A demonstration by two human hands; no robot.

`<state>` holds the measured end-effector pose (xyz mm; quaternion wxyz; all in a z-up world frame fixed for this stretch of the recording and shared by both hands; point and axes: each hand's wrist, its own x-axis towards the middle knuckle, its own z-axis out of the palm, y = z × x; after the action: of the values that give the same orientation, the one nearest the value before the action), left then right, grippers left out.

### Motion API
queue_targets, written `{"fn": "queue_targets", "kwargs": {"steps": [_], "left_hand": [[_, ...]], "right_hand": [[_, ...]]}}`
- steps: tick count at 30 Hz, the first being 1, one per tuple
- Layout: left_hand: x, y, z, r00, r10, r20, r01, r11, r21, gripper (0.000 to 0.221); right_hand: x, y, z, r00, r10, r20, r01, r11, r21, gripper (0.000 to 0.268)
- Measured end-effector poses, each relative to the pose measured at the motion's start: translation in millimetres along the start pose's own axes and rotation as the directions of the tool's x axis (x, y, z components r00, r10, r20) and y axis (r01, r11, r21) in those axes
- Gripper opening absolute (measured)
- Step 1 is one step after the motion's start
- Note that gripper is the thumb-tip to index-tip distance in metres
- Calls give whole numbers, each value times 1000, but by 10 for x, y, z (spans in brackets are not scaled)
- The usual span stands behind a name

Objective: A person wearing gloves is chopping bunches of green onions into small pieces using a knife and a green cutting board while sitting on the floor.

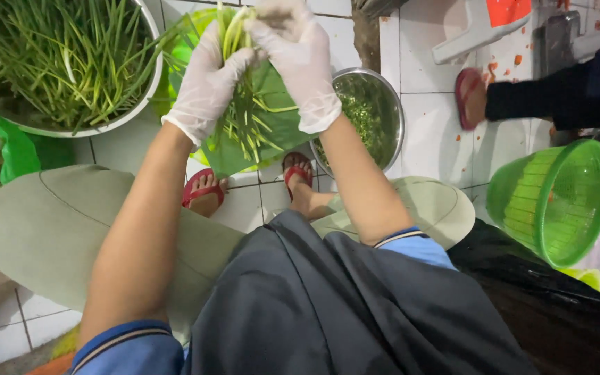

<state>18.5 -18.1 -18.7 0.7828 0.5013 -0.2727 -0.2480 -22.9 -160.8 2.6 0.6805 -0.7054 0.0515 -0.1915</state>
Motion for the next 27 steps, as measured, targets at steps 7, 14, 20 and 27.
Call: {"fn": "queue_targets", "kwargs": {"steps": [7,14,20,27], "left_hand": [[27,-41,-53,989,10,-148,-8,1000,9,21],[7,-156,-130,934,-118,-336,57,981,-187,17],[19,-74,-227,928,-112,-354,-75,878,-473,13],[-8,91,-413,906,7,-422,-218,864,-453,11]], "right_hand": [[-348,457,-211,911,214,353,-33,890,-454,55],[-593,729,-269,935,241,260,-118,903,-413,42],[-706,1009,-563,946,251,206,-73,782,-618,33],[-787,1328,-831,908,375,185,-244,834,-495,30]]}}
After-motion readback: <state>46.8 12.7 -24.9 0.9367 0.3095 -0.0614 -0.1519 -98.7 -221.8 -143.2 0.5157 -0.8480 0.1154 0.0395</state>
